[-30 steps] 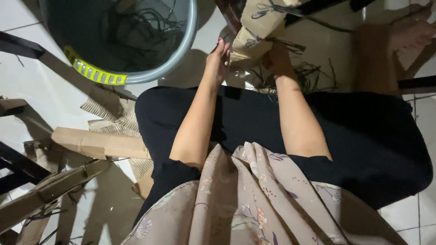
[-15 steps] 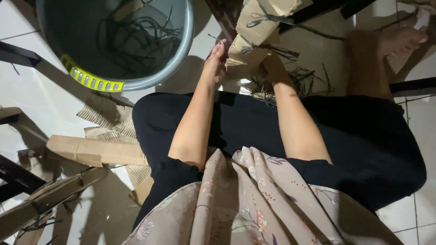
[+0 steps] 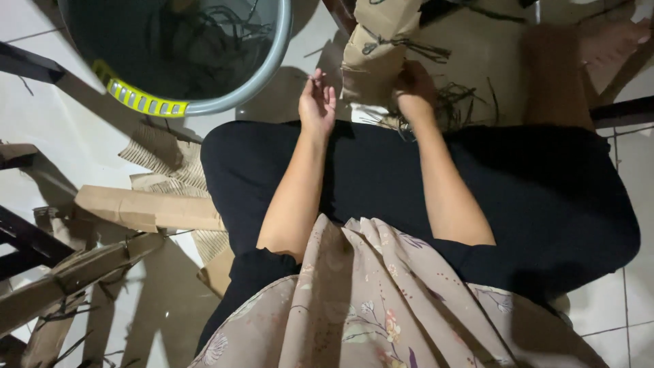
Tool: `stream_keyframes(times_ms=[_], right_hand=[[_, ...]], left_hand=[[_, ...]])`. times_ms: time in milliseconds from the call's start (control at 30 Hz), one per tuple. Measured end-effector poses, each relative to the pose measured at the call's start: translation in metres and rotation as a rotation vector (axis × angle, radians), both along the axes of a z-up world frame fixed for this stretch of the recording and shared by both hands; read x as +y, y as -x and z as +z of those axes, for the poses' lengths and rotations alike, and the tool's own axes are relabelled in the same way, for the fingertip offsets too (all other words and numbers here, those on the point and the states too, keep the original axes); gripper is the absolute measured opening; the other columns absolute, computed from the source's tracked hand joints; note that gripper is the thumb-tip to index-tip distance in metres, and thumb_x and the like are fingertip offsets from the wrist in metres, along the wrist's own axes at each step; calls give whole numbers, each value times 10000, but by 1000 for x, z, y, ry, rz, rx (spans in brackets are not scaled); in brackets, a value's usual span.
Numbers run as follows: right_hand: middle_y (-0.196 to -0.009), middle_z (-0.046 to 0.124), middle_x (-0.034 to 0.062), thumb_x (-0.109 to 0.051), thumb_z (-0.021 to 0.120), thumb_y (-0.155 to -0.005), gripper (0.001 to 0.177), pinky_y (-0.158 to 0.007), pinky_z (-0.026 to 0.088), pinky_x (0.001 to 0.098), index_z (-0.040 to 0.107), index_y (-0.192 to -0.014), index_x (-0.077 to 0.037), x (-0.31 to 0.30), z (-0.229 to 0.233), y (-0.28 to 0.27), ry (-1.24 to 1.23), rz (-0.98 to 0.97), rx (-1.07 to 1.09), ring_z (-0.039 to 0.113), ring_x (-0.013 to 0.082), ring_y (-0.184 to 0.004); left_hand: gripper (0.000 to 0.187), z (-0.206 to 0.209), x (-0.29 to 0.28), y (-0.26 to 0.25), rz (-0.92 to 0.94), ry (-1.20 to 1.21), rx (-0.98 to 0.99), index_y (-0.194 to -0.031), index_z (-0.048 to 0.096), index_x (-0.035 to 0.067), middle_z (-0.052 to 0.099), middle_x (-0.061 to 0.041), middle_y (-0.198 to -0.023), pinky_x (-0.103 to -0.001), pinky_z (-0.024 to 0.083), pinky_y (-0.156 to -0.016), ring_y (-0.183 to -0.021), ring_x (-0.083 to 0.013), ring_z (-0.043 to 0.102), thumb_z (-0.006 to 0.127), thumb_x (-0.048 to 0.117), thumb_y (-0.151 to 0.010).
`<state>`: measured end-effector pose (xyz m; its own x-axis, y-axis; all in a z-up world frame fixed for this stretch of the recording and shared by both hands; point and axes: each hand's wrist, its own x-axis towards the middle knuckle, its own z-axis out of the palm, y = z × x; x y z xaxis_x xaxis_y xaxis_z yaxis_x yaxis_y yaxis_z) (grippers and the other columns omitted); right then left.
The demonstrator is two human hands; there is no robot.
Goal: Wrapping wooden furniture parts with protective brown paper and securing them by tying multiple string knots.
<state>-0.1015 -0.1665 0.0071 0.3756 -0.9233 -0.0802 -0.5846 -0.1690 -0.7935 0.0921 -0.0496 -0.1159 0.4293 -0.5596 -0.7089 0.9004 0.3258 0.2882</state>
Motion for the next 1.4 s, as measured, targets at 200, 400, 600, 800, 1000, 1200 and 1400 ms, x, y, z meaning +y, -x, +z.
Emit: stream_keyframes(times_ms=[200,400,600,800,1000,1200,1400], right_hand=[[-979,736,205,-180,697,-723,403,-844,531,514,752,-1092,-27,40,-18,-15,5,-210,-222,710,333,-1003],[-1219,527,365,59,873,-654,745,-987,548,617,496,-1297,68,72,30,-35,205,-221,-492,551,611,-1190],[-1082,734,314,-283,979,-648,684,-920,595,495,715,-1143,109,70,-45,-71,-58,-529,-244,693,417,-1119],[-1057,759,262,-320,996,-620,648,-946,591,462,762,-1095,53,67,-43,-104,-98,-614,-281,709,352,-1114],[-891,770,274,-236,959,-649,425,-839,576,439,790,-896,67,73,-17,-99,-111,-592,-407,754,309,-962],[-1174,635,473,-175,814,-822,560,-1134,461,577,643,-1165,232,91,128,-90,-110,-258,-111,567,563,-1250],[-791,793,63,-703,908,-472,663,-758,632,428,813,-805,-138,49,-60,-117,-237,-670,193,789,270,-893]], left_hand=[[151,11,26,18,9,-22,-217,-1158,624,289,716,147,-1273,-247,447,-939,-1119,-56,649,521,361,-1076],[94,21,27,17,73,-77,-364,-1088,647,275,766,78,-1189,-282,429,-887,-1049,-53,703,560,290,-1057],[82,25,22,19,133,-182,-488,-1081,614,238,776,84,-1005,-203,426,-712,-856,-22,681,539,241,-1048],[76,51,42,31,-1,-260,-1012,-1087,669,136,777,-65,-993,-247,517,-823,-895,-143,756,602,130,-1050],[112,121,44,60,-182,-215,-1329,-974,729,140,762,-33,-840,-372,543,-931,-899,-181,745,636,83,-1000],[150,119,23,55,-69,-269,-1847,-832,689,241,707,88,-884,-345,450,-975,-1004,-164,675,655,247,-977],[139,128,34,69,-69,-180,-1687,-959,688,140,666,-35,-668,-381,546,-766,-726,-305,690,576,171,-1037]])
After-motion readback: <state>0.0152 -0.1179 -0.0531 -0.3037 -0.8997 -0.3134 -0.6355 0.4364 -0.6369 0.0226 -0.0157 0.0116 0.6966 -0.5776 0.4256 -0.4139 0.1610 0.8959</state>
